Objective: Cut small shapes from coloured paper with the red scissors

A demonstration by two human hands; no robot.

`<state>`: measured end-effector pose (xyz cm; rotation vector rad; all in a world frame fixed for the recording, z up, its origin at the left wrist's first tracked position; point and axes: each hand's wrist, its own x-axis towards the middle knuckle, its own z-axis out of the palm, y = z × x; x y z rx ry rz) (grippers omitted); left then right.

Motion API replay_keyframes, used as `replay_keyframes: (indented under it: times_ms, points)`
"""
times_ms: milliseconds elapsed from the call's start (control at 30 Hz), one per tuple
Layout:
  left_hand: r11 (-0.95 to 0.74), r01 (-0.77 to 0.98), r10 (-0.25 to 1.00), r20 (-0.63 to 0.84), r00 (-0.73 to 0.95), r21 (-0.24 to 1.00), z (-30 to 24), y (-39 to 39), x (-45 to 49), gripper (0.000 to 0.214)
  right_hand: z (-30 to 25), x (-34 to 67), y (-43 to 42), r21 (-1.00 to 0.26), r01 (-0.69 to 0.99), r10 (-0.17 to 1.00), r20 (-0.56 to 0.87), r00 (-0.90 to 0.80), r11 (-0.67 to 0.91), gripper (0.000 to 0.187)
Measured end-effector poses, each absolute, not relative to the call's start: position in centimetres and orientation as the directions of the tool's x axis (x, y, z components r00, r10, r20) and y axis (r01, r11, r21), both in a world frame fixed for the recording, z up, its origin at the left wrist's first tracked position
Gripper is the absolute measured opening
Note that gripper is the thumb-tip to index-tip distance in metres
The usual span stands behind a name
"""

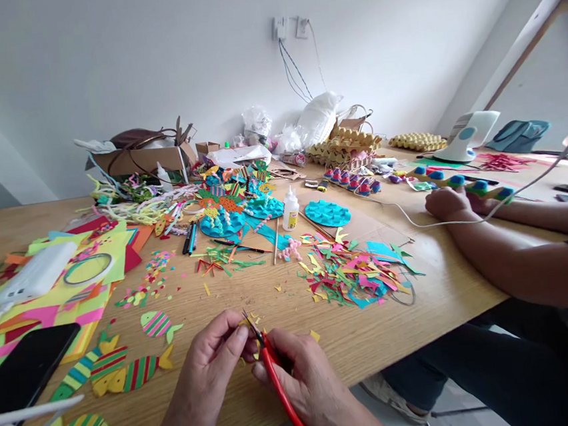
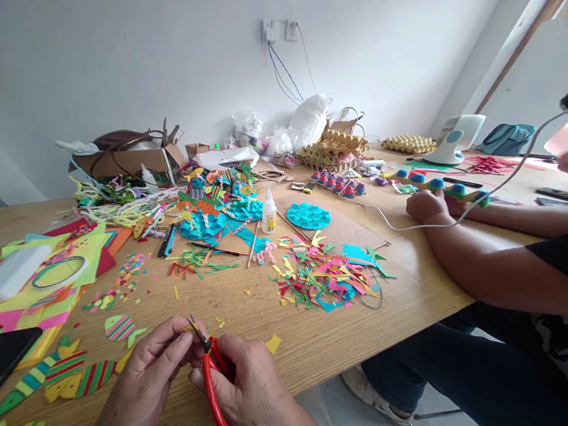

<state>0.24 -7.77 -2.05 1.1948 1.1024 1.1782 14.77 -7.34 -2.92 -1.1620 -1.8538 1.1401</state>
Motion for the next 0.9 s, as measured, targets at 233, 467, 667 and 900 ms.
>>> replay_keyframes:
  times_ms: [233, 467, 667, 900]
  points:
    - [-0.007, -0.031, 0.998, 0.009, 0.066, 1.000, -2.3, -7.7, 0.0, 0.015, -3.1, 15.0, -7.5, -0.912, 0.338, 0.919, 0.092, -0.383, 0.232, 0.039]
    - [-0.027, -0.033, 0.998, 0.029, 0.052, 0.999, -1.9, -7.8, 0.2, 0.016, -3.5, 15.5, -7.5, -0.905, 0.354, 0.911, 0.079, -0.405, 0.236, 0.037]
    - [-0.022, -0.026, 0.999, 0.023, 0.030, 0.999, -1.7, -7.8, 0.2, 0.015, -3.6, 15.6, -7.4, -0.891, 0.375, 0.906, 0.085, -0.414, 0.256, 0.043]
    - [-0.020, -0.019, 1.000, 0.020, 0.020, 1.000, -1.9, -8.0, -0.2, 0.013, -3.6, 15.9, -7.4, -0.871, 0.414, 0.901, 0.071, -0.428, 0.265, 0.044]
